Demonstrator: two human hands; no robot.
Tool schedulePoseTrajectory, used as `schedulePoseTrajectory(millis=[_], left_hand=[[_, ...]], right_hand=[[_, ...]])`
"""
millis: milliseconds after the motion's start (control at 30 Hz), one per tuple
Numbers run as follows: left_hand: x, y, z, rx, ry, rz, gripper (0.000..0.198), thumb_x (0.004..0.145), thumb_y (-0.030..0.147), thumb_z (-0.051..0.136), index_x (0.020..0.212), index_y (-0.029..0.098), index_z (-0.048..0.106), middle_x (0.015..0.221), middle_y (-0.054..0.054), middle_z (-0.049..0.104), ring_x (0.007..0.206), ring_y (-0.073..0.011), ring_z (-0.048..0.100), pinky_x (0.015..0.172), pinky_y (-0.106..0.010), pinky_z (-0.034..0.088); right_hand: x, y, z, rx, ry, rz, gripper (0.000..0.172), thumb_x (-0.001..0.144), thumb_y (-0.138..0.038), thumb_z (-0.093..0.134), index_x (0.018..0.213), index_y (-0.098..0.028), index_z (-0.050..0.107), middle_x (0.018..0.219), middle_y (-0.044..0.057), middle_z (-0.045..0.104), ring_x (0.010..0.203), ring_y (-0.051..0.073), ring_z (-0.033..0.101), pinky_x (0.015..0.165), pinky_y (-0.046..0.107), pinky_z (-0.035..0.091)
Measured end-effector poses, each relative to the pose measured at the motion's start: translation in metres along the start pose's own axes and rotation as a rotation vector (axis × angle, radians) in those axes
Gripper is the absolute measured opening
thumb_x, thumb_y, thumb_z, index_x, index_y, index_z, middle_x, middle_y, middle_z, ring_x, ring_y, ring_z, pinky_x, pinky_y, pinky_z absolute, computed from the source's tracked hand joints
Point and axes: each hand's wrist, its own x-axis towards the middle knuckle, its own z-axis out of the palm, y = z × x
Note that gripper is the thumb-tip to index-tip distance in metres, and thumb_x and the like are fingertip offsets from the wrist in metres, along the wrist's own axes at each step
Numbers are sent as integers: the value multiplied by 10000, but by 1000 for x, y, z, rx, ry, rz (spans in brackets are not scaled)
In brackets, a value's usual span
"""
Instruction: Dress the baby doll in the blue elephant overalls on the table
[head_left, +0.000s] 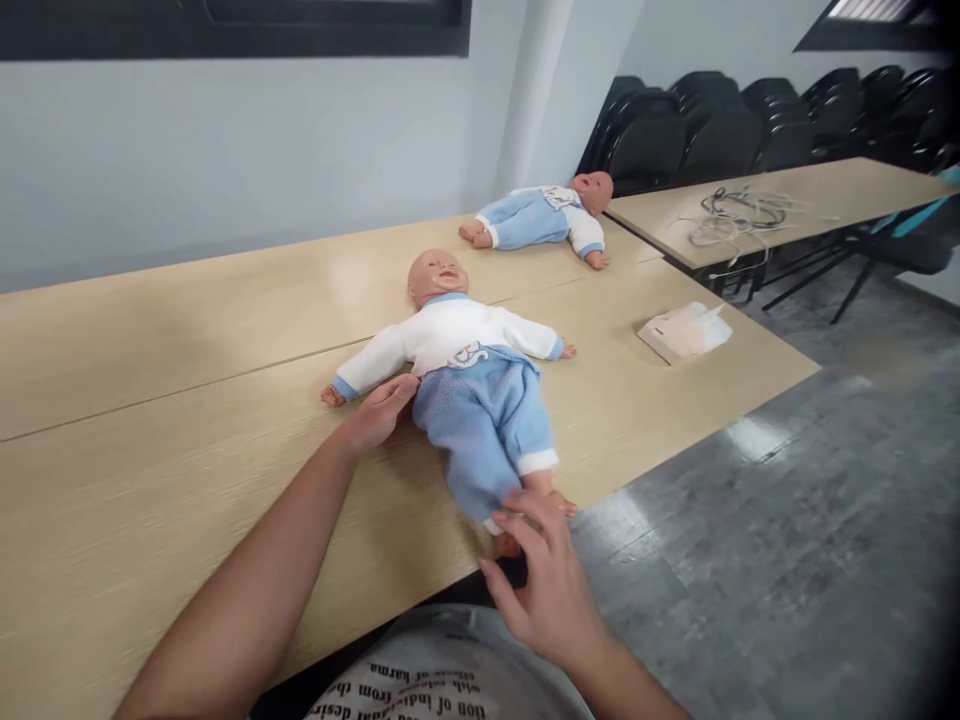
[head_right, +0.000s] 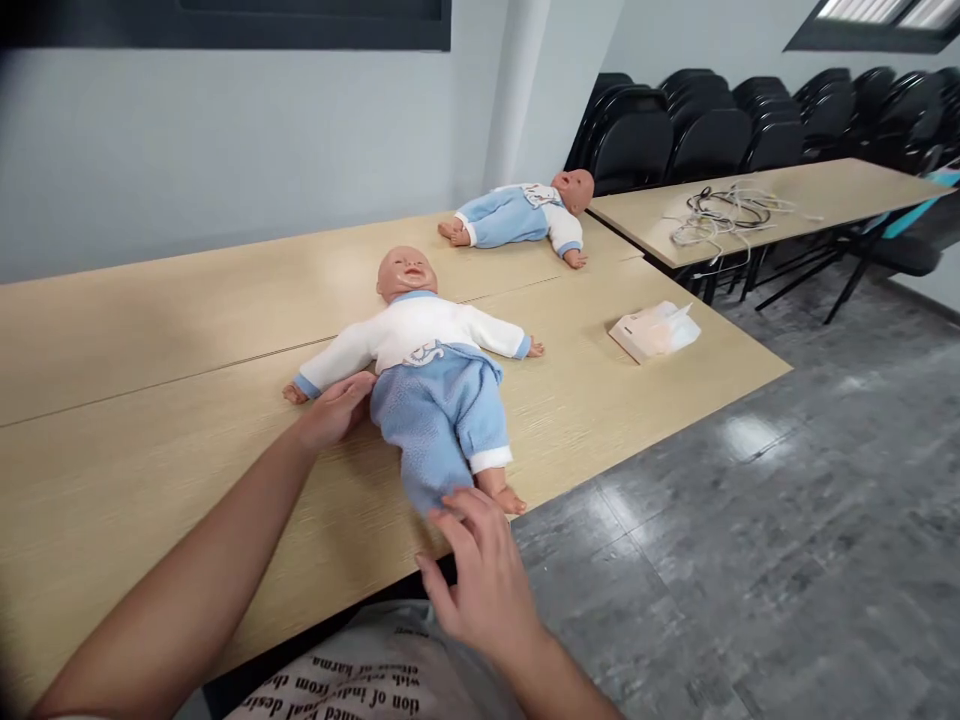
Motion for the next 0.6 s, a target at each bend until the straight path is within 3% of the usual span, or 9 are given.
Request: schedulePoseTrajectory(millis=[67,200,267,333,433,533,600], left_hand=[[0,-1,3,-31,-41,-15,502,865,685,691,960,192,694,861,-34,686,845,-202,616,756,-298,506],[-1,2,11,-104,-166,-63,515,822,560,806,1163,191,694,1079,-70,732,965,-221,658,861,-327,527],[-2,6,15,-206,-136,-59,566,807,489,830,1263,193,673,1240,-96,717,1112,-245,653,990,-362,506],[-3,9,18,-314,-26,-31,560,805,443,808,1287,198,662,1305,-100,700,1185,-251,636,1045,-374,482],[-3,12,18,-299,117,36,482,817,404,703,1254,204,654,1216,-87,719,1078,-229,664,953,-361,515],[-1,15,15,-180,166,104,413,826,391,630,1192,202,650,1023,-63,718,903,-196,660,863,-345,524],[0,19,14,-113,170,134,353,828,392,650,1124,198,661,944,-48,702,868,-189,647,863,-345,519]], right_hand=[[-27,9,10,-118,-7,96,577,912,-245,681,1457,-265,494,1331,178,614,1259,376,644,972,594,609],[-50,23,18,-161,-21,165,611,961,-268,649,1535,-251,440,1343,180,638,1234,361,674,945,559,632],[-48,29,17,-166,-10,174,577,961,-279,649,1510,-234,477,1306,172,690,1180,360,705,917,559,637],[-42,35,11,-148,28,211,486,943,-293,659,1417,-228,574,1217,152,748,1091,362,740,888,564,635],[-32,43,-7,-25,110,418,363,910,-350,684,1254,-235,681,1170,133,777,1037,357,756,902,553,627],[-23,53,-28,215,218,648,320,906,-415,688,1172,-238,702,1190,129,773,1031,330,755,921,521,623],[-18,60,-38,343,290,721,296,893,-436,706,1110,-235,707,1141,125,779,1004,311,753,922,507,618]])
